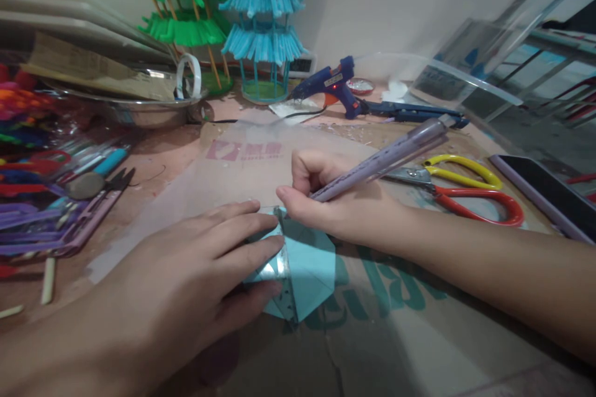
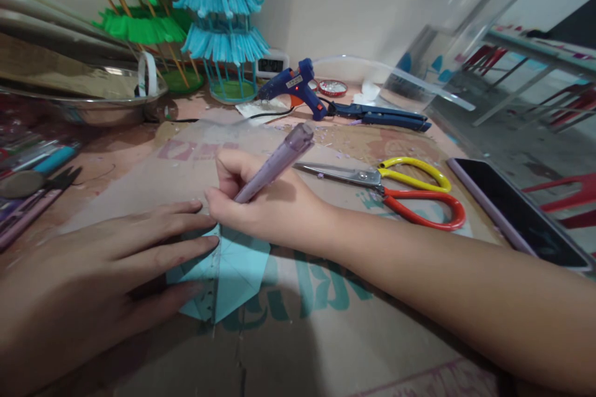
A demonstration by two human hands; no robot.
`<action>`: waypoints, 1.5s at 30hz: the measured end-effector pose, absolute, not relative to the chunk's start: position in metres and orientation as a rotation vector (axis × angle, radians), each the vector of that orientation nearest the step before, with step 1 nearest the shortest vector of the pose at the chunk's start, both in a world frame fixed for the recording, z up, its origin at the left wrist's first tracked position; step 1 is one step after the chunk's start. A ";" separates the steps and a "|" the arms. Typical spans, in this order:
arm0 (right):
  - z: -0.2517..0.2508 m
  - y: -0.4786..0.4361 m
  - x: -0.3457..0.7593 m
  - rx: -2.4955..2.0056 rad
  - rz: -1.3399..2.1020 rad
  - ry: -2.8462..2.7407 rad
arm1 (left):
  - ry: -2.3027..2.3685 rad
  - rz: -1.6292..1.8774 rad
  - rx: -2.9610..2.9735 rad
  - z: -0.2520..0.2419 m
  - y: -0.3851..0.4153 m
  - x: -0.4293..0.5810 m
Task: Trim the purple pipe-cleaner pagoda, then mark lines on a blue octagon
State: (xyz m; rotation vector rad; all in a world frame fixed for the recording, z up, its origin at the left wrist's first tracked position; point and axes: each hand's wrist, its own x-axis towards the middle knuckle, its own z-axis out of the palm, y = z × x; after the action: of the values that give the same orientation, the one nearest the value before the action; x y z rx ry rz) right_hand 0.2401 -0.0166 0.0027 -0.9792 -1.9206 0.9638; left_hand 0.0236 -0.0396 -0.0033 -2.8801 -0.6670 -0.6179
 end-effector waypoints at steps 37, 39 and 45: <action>-0.001 -0.013 0.237 -1.003 0.885 -1.953 | -0.750 -0.664 -2.968 -0.001 -0.041 0.028; -0.001 -0.013 0.237 -1.000 0.892 -1.950 | -0.729 -0.659 -2.956 -0.001 -0.040 0.028; 0.001 -0.013 0.237 -1.034 0.874 -1.973 | -0.798 -0.663 -2.991 -0.001 -0.041 0.029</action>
State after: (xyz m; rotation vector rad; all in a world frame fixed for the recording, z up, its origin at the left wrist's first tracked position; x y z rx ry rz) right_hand 0.2375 -0.0129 0.0009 -1.0339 -1.9733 0.8741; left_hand 0.0291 -0.0411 -0.0008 -2.9906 -0.7976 -0.6628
